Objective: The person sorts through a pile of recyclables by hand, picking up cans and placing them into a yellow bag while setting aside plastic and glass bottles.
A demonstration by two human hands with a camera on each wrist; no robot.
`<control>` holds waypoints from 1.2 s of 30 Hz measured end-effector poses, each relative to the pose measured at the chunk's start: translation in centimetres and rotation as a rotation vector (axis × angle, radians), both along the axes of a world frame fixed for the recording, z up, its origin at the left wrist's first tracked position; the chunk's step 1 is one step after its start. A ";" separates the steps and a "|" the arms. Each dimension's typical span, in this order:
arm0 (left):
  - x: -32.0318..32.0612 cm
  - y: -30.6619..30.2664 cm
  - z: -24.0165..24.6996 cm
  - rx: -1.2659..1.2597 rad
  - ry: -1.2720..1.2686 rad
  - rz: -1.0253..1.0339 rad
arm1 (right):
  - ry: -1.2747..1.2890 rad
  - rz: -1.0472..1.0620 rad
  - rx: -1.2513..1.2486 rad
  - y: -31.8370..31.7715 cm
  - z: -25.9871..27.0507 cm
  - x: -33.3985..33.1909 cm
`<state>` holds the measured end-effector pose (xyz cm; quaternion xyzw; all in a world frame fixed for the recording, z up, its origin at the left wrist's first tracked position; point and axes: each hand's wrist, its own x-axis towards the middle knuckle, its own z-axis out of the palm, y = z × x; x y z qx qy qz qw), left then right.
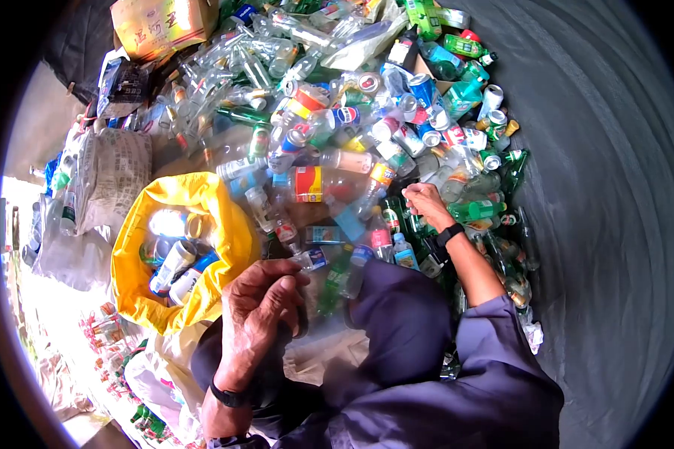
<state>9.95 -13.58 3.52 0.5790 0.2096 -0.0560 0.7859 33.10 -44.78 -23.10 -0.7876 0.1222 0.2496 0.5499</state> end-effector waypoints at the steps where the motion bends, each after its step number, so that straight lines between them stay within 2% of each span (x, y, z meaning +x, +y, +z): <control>1: -0.1 0.1 -0.3 0.014 -0.015 -0.015 | -0.094 -0.010 -0.017 0.1 -2.1 0.1; 6: -0.5 0.6 -0.4 0.065 0.036 -0.061 | -0.181 0.092 -0.161 2.7 -6.5 0.6; 8: -0.7 0.8 -0.4 0.066 0.022 -0.070 | -0.087 -0.049 0.016 4.1 -6.7 0.3; 12: -1.1 1.2 -0.5 0.060 0.038 -0.052 | -0.123 -0.094 -0.082 5.2 -10.2 0.9; 18: -1.3 1.9 -0.1 0.007 0.054 -0.085 | -0.155 -0.147 -0.123 7.2 -12.2 0.4; 20: -1.3 2.0 -0.1 0.013 0.056 -0.081 | -0.192 -0.084 -0.006 7.4 -11.3 -0.3; 21: -1.3 2.1 -0.1 0.021 0.050 -0.077 | -0.020 0.003 -0.006 6.9 -11.4 0.1; 25: -1.3 2.1 0.4 0.036 0.074 -0.060 | 0.042 -0.071 0.171 6.5 -10.1 -1.5; 27: -1.3 2.1 0.5 0.037 0.102 -0.067 | 0.122 -0.109 0.162 5.7 -10.8 -2.3; 29: -1.3 1.9 0.5 0.052 0.102 -0.066 | 0.159 -0.100 0.150 5.3 -8.3 -3.5; 32: -1.3 1.7 0.7 0.091 0.120 -0.082 | 0.227 -0.051 0.080 4.2 -5.4 -4.3; 34: -1.0 1.6 0.8 0.105 0.125 -0.098 | 0.248 0.089 -0.088 3.0 -4.4 -3.4; 36: -1.0 1.6 0.9 0.108 0.160 -0.109 | 0.235 0.315 -0.323 1.6 -4.2 0.4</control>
